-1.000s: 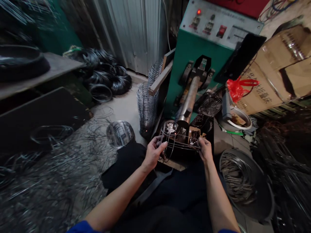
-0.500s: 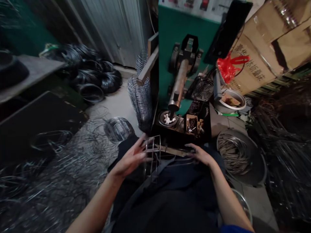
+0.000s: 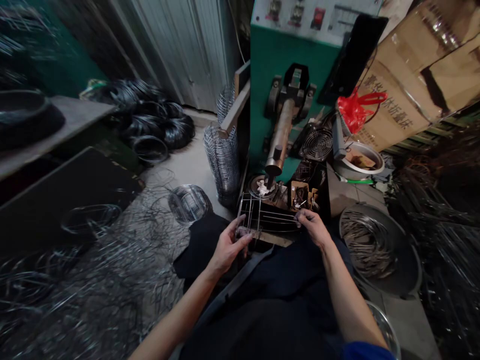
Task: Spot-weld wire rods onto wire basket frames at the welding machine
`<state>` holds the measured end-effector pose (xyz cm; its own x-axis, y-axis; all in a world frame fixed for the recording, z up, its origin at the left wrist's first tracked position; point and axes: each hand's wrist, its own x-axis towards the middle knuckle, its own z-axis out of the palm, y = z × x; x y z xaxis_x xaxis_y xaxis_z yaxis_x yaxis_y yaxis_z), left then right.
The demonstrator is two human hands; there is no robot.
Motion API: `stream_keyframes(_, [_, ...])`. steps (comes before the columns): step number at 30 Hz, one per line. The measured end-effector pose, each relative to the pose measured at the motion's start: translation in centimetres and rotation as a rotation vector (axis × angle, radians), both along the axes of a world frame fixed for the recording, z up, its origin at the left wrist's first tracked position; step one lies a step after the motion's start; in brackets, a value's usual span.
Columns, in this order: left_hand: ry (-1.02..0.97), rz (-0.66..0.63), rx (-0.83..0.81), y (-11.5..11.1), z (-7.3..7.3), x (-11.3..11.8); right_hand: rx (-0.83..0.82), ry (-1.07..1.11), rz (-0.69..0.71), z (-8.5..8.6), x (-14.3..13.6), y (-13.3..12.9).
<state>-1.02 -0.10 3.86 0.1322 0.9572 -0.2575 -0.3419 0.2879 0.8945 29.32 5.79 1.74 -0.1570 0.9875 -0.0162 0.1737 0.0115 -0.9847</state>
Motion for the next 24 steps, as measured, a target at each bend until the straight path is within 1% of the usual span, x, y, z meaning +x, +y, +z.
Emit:
stream_keyframes(3, [0.01,-0.012,0.072,1.3,0.2,0.9,0.037,0.057,-0.135,0.9,-1.1,1.7])
stream_keyframes(6, [0.003,0.0,0.11,2.0,0.0,1.3,0.032,0.086,-0.204,1.1,-1.4,2.9])
stream_keyframes(9, [-0.015,0.019,0.109,2.6,-0.2,1.4,0.04,0.138,-0.252,1.0,-1.3,3.7])
stream_keyframes(18, [-0.022,-0.013,0.107,3.7,-0.7,1.8,0.049,0.179,-0.261,1.1,-1.5,5.1])
stream_keyframes(24, [-0.015,0.008,0.094,4.1,-0.3,2.3,0.067,0.125,-0.261,0.8,-1.2,6.0])
